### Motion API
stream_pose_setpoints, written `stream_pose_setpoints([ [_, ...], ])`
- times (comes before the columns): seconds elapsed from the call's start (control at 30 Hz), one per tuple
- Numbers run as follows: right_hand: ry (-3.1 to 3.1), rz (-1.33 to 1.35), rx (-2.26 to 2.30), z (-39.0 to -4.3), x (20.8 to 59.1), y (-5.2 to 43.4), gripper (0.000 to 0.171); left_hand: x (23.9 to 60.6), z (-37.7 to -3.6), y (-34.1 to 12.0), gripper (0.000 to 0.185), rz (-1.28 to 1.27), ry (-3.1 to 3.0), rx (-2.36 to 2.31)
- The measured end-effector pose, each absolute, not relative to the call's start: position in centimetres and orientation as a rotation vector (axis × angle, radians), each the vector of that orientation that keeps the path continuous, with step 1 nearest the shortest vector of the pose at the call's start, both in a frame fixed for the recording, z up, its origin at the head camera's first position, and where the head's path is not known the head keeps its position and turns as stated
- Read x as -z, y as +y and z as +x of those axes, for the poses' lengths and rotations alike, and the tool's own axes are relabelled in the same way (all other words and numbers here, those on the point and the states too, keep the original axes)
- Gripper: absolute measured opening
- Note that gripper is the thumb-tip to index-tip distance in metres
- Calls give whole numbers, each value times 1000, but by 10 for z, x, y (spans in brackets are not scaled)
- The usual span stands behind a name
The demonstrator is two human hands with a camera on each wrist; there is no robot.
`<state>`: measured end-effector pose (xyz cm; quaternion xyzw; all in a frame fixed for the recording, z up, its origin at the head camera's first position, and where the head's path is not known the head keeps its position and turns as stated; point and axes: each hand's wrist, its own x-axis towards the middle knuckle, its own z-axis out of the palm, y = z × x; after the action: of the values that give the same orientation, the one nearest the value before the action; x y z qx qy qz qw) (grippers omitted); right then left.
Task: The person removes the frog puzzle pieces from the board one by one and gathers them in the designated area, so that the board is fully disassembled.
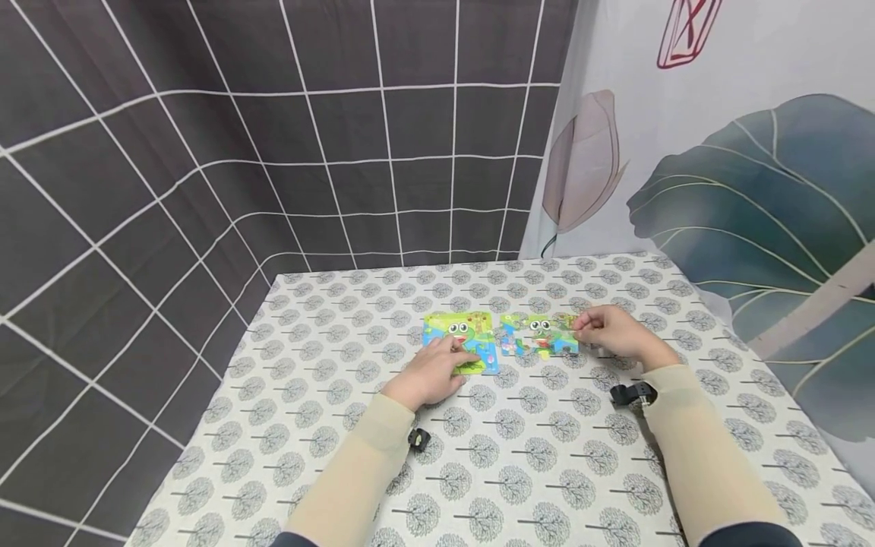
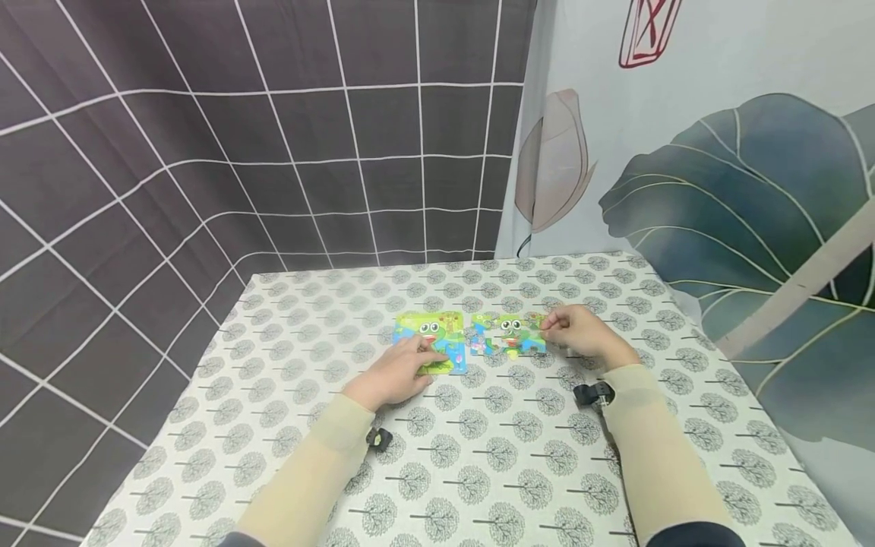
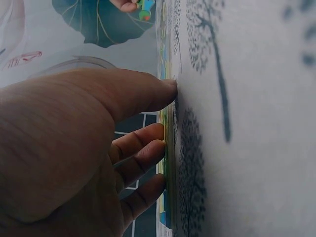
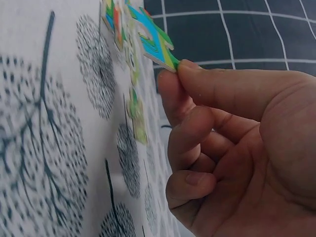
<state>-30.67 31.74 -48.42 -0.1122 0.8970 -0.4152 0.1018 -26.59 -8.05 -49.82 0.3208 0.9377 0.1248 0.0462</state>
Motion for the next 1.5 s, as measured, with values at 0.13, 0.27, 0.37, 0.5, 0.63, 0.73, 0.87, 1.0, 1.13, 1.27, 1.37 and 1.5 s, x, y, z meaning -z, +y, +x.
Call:
stream_pose_setpoints([
  [0.13,2663,-312,1212,-306,486,326,17,498,-265,-80,49,971,2855,-382],
  [0.27,2659,-304,1194,-306,488,332,19,497,-265,-80,49,966,2849,-388],
  [0.37,2662,-302,1173,-306,489,334,18,497,-265,-80,49,963,2853,-387],
  [0.5,2671,-296,1151,-307,491,336,16,497,-265,-80,49,968,2860,-378],
  [0.63,2693,-277,1118,-308,493,336,16,497,-265,-80,50,973,2859,-375],
  [0.73,2715,-279,1087,-308,494,336,16,497,-265,-80,50,963,2854,-381],
  [0.87,2726,-270,1064,-308,495,334,16,498,-265,-80,50,953,2851,-383],
  [1.0,2731,-267,1060,-308,495,334,16,498,-265,-80,50,951,2851,-382],
  [1.13,2737,-274,1057,-308,495,333,16,497,-265,-81,50,952,2853,-387],
  [1.27,2738,-281,1061,-308,496,334,16,495,-264,-81,50,948,2853,-381],
  [1.37,2736,-287,1067,-308,497,335,15,495,-264,-80,50,944,2851,-377],
  [1.5,2731,-284,1072,-308,497,334,15,493,-263,-80,50,938,2844,-380],
])
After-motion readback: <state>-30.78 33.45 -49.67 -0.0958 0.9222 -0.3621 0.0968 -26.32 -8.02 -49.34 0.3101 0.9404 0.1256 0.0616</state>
